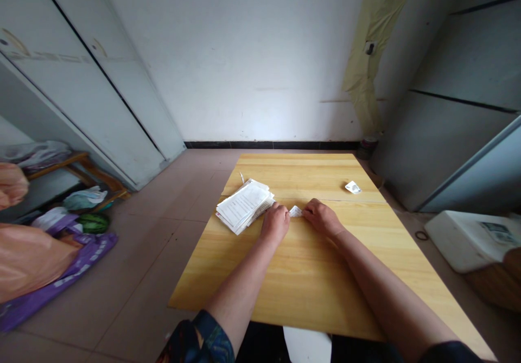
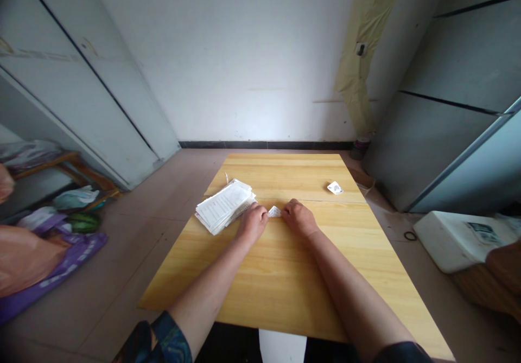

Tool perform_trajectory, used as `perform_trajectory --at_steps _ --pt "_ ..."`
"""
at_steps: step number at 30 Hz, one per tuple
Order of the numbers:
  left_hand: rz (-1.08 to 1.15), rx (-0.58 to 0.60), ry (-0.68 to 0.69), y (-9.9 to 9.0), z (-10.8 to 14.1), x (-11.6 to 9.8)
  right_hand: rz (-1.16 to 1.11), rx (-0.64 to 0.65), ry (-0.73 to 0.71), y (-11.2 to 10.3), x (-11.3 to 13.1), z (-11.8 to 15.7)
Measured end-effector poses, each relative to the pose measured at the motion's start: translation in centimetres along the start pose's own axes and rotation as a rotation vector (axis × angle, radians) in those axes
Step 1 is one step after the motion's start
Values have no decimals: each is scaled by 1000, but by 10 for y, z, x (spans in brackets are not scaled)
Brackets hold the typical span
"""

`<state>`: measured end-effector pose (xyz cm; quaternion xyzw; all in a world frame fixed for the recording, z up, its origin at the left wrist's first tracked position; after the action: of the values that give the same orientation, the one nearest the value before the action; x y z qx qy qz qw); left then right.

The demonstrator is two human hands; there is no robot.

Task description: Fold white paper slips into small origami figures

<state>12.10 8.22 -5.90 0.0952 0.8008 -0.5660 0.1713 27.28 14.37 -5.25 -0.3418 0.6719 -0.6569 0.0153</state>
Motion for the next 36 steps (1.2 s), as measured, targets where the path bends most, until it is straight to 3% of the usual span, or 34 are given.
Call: perform_trajectory --at_steps 15,36 --pt "-187 82 -57 -1 -1 -13 217 12 66 -1 12 2" --pt "-255 98 -124 -2 1 -14 248 -1 60 2 13 1"
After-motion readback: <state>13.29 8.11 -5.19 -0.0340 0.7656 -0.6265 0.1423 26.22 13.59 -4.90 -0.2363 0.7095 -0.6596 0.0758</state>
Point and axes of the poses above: each hand's wrist, its own z-axis away from the middle knuckle, its own y-axis out of the palm, x = y × z, the point moved 2 cm from there along -z, towards the middle knuckle, and after that the axes turned 6 degrees about -x, right-handed, at the moved point
